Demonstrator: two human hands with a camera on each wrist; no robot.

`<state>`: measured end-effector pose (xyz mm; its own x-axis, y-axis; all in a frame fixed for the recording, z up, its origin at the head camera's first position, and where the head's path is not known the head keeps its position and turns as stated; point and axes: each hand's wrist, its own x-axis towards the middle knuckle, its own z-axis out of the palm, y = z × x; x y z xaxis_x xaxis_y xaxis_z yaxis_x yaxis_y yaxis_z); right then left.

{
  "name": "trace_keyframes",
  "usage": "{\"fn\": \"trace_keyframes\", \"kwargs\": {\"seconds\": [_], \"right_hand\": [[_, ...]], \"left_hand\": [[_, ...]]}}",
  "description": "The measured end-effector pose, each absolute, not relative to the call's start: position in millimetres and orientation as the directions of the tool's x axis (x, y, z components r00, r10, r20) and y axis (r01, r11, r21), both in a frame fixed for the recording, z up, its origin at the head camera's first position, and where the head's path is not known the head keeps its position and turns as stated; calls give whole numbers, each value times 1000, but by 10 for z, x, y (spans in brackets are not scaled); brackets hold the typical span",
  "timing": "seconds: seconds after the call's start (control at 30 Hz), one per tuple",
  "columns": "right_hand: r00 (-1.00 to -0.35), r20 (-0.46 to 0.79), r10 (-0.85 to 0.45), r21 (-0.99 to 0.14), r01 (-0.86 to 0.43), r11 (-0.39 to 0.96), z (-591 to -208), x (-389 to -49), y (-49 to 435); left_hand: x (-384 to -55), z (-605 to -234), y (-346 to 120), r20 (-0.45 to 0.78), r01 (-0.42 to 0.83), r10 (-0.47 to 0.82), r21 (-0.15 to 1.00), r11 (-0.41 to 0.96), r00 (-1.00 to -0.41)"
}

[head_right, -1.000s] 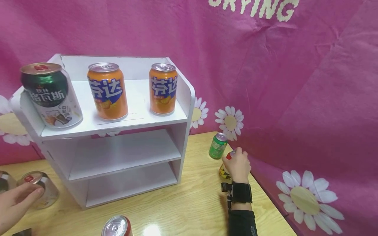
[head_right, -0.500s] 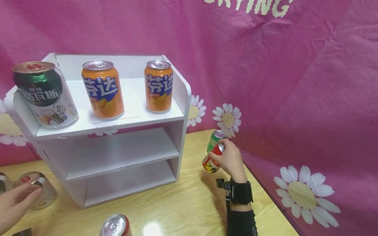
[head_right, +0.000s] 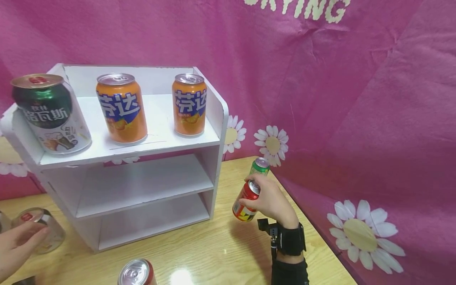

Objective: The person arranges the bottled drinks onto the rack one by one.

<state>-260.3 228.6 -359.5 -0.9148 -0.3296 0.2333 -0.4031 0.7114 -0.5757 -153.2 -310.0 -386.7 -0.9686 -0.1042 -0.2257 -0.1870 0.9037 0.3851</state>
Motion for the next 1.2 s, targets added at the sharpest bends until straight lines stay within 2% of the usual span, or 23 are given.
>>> {"fn": "trace_keyframes", "kwargs": {"seconds": [0.2, 0.43, 0.83, 1.0, 1.2], "right_hand": [[-843, 304, -444, -550, -535, 641, -3518, -2425, 2095], [-690, 457, -560, -455, -723, 520, -3456, -2288, 1786], [-522, 578, -628, -308, -851, 425, -3227, -2332, 1148], [-477, 593, -648, -247, -874, 417, -3159, -2397, 971], [-476, 596, -647, -229, -873, 431, -3117, -2450, 862]], "left_hand": [[-1504, -3803, -3074, -251, -180, -80, 407, 896, -965], [-1513, -3793, -3039, -243, -177, -75, 430, 885, -967], [-1501, -3797, -3081, -215, -142, -54, 419, 897, -975], [-1500, -3808, -3086, -209, -147, -61, 424, 894, -976], [-1504, -3786, -3068, -220, -168, -75, 441, 882, -973]]}}
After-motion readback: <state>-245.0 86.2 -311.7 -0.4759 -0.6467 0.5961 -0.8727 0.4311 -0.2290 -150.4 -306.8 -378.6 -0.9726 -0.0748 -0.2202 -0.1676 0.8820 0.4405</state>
